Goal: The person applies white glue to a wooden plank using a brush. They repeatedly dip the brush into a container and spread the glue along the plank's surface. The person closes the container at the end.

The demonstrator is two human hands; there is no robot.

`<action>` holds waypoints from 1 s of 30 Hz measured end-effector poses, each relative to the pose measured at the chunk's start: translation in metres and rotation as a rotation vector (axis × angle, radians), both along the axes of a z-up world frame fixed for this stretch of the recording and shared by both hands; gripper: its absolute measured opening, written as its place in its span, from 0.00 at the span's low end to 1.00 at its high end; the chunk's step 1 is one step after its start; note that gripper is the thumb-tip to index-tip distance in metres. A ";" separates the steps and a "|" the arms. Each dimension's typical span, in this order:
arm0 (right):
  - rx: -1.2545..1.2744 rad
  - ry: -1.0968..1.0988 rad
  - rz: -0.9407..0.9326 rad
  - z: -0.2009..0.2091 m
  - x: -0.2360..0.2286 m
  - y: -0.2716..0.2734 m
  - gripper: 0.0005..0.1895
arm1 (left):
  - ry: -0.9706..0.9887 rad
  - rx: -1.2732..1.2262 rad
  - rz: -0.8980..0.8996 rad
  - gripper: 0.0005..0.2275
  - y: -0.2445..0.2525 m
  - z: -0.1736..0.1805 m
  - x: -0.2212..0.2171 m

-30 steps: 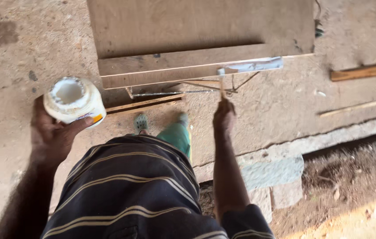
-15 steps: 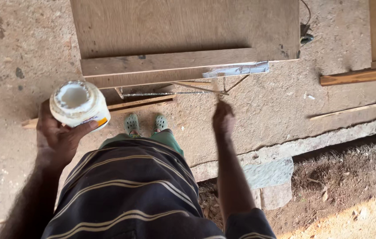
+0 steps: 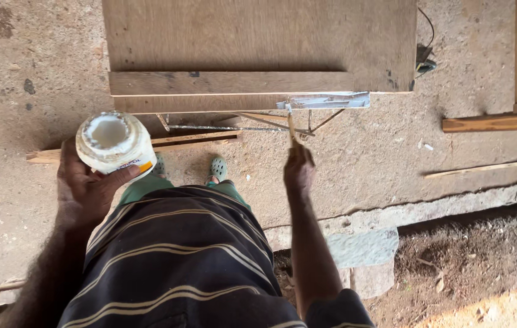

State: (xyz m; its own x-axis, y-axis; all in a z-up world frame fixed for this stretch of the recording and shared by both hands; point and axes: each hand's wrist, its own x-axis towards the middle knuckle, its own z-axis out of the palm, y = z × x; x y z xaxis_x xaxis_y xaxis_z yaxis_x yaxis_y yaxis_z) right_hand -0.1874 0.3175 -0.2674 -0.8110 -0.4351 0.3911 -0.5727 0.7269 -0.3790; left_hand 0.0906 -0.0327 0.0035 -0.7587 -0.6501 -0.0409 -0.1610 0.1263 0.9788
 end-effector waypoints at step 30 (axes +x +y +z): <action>-0.258 -0.328 -0.345 0.017 -0.041 0.012 0.18 | 0.017 0.052 -0.098 0.30 -0.076 -0.007 0.038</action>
State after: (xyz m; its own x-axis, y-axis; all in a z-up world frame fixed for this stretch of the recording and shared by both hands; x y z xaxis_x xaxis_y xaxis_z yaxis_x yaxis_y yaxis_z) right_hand -0.2288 0.3299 -0.2502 -0.9873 -0.0456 0.1523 -0.1392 0.7115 -0.6887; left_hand 0.1283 -0.1088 -0.0031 -0.8193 -0.5702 -0.0593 -0.1338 0.0896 0.9869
